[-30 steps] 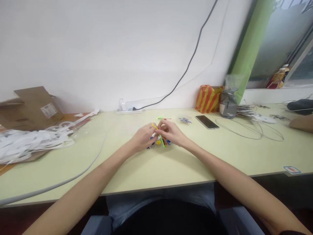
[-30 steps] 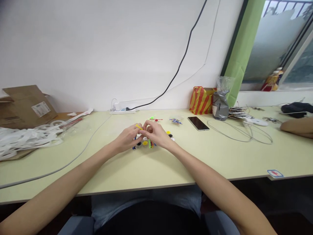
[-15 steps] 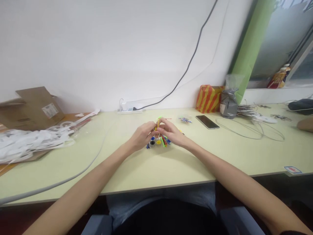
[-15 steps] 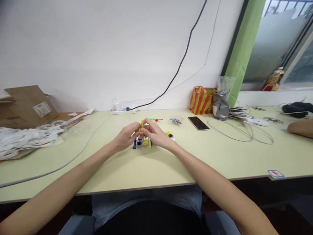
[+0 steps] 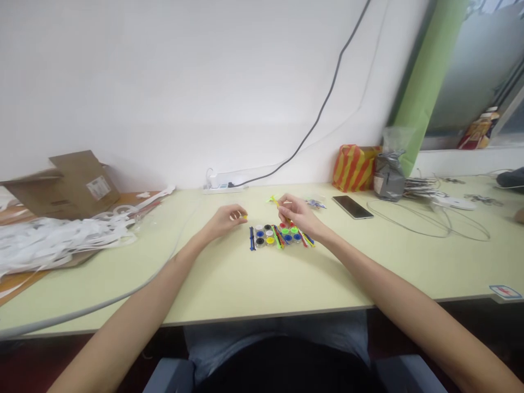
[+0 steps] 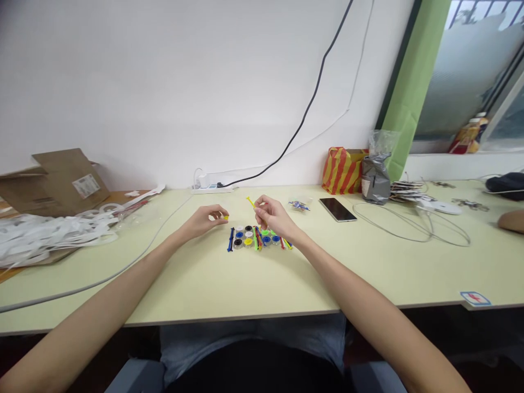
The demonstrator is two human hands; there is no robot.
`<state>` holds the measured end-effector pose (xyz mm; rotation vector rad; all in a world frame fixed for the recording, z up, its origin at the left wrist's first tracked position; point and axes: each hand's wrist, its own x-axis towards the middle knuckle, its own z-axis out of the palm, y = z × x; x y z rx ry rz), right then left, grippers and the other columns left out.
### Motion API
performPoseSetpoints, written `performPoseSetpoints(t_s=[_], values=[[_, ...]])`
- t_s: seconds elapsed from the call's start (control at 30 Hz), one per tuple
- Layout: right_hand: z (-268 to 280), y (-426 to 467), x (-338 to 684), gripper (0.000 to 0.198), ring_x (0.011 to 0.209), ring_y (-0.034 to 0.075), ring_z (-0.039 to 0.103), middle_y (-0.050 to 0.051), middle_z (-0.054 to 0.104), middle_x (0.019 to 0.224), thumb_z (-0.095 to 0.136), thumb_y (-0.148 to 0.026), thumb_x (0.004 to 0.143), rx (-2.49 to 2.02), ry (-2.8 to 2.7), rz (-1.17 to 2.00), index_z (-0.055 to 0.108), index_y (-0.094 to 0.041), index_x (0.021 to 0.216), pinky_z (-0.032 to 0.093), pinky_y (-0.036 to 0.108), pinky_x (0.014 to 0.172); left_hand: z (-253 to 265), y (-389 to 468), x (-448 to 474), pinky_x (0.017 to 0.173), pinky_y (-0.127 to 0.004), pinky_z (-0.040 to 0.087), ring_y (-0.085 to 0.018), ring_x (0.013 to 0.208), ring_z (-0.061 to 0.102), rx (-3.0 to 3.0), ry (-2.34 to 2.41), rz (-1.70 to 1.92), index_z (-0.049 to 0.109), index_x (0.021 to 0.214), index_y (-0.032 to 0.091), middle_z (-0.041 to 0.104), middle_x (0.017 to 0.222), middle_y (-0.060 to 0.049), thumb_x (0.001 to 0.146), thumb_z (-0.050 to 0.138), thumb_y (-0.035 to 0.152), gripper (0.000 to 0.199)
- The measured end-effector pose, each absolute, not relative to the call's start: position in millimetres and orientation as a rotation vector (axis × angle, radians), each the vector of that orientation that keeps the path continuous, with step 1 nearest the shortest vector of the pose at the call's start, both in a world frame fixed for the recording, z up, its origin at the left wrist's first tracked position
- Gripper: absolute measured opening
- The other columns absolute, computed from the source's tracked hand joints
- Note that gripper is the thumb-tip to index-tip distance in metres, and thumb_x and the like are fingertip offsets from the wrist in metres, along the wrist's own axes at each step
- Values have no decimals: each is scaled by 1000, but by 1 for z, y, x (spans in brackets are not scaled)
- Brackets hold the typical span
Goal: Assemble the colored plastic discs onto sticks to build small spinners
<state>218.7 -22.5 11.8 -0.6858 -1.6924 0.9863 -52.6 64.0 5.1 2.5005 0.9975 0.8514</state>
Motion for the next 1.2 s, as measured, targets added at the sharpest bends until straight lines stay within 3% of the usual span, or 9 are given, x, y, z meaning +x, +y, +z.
performPoseSetpoints(t_s=[0.3,0.5,0.87,1.2], values=[[11,-23,218,27,46,10,47,-7,53,60,59,-46,91,-702,-1670,966,46,-23,89,40,21,45,10,67,-64,84,-32,52,-21,88,68,2299,949,584,74,98,15,75,95,-9,77,73,58,48],[7,-23,217,26,47,10,48,-6,55,61,59,-46,91,-735,-1694,944,48,-22,90,39,20,44,-2,86,-79,84,-30,49,-22,98,64,2382,929,521,77,96,19,72,106,-8,78,74,58,44],[4,-21,219,23,47,9,48,-5,56,63,57,-43,92,-771,-1745,882,50,-21,91,40,20,45,-2,93,-89,77,-28,45,-19,89,61,2396,938,411,81,101,26,68,103,-6,77,76,58,40],[8,-24,217,25,55,11,54,0,64,66,58,-43,90,-863,-1761,888,55,-19,87,43,22,52,2,85,-80,78,-29,45,-19,87,61,2448,930,437,81,97,24,69,96,-7,76,76,59,42]])
